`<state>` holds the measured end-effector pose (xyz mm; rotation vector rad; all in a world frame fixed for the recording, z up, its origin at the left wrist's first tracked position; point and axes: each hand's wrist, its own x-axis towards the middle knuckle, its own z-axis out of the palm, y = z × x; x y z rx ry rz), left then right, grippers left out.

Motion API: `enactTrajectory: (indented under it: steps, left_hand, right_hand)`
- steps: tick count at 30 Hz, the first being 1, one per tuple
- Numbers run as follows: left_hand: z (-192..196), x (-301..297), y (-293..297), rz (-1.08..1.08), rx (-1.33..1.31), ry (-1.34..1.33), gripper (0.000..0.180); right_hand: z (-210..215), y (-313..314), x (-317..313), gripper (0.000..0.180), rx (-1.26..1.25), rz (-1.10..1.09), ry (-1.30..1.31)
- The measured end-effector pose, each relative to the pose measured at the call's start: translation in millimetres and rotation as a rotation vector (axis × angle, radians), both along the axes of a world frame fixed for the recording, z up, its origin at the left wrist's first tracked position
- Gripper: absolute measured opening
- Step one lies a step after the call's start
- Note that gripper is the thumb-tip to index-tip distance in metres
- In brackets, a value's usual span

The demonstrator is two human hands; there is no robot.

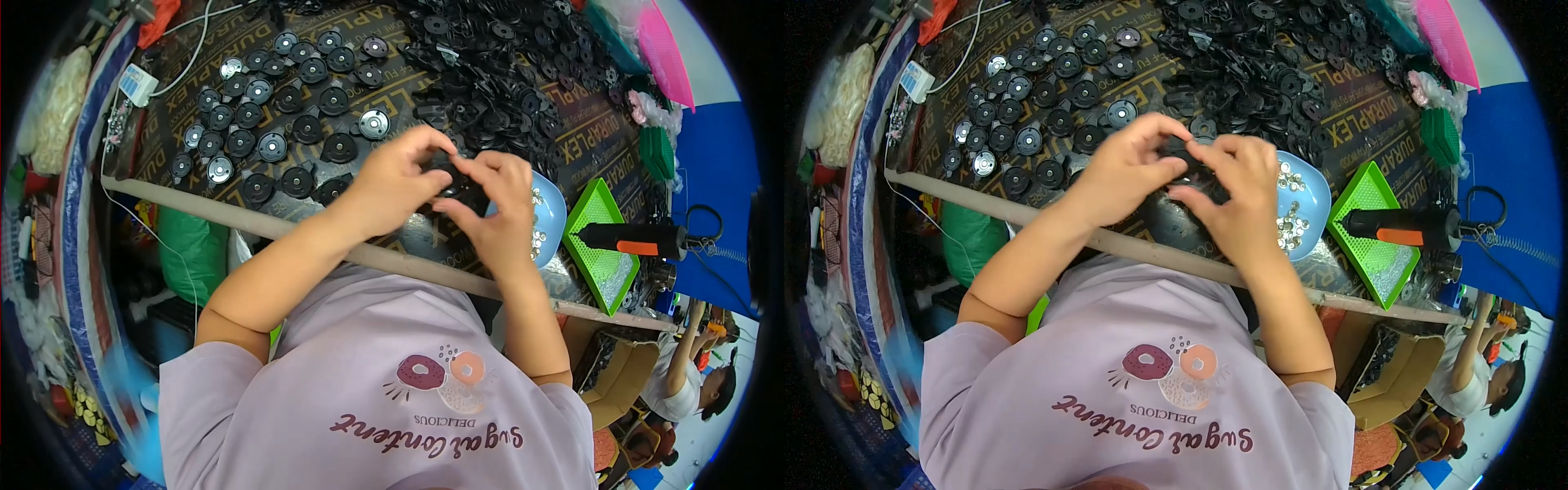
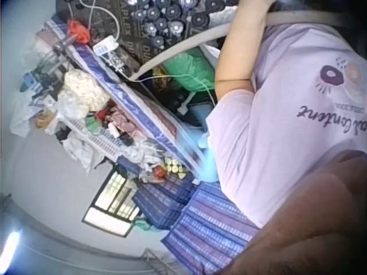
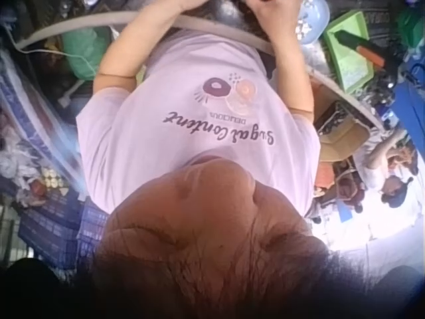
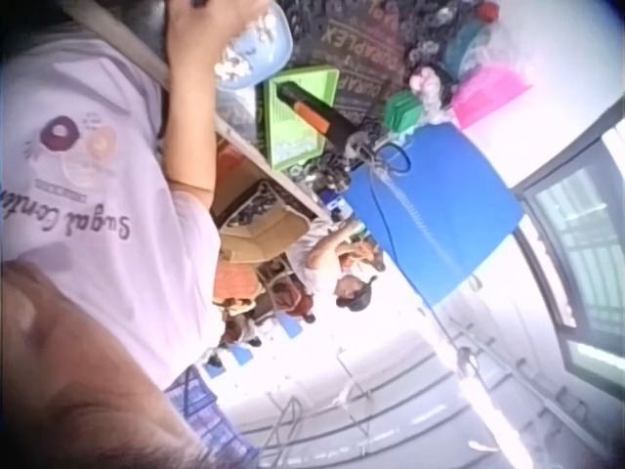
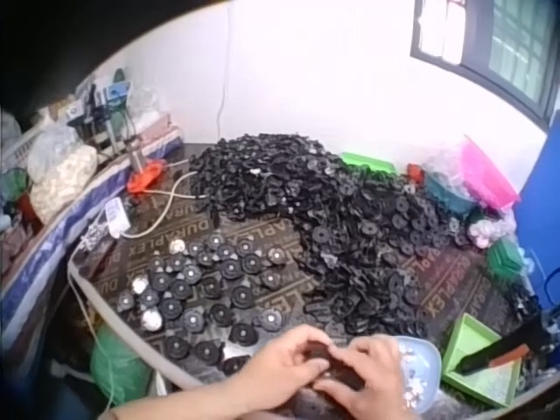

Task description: The person assembles small electronic components by hand, placing metal inserts into plastic circular housings at a workbench.

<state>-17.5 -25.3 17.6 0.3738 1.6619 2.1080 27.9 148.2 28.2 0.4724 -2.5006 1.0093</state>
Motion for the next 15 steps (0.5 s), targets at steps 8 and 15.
enactTrajectory:
  steps: [8,15]
  left_hand:
    - [24,15,-59,-0.130,-0.780,0.573,0.035]
    - [11,36,-55,-0.204,-0.934,0.589,0.033]
  right_hand:
    - [-7,36,-10,0.031,0.267,-0.045,-0.129]
    - [-11,4,-29,0.047,0.461,-0.104,-0.186]
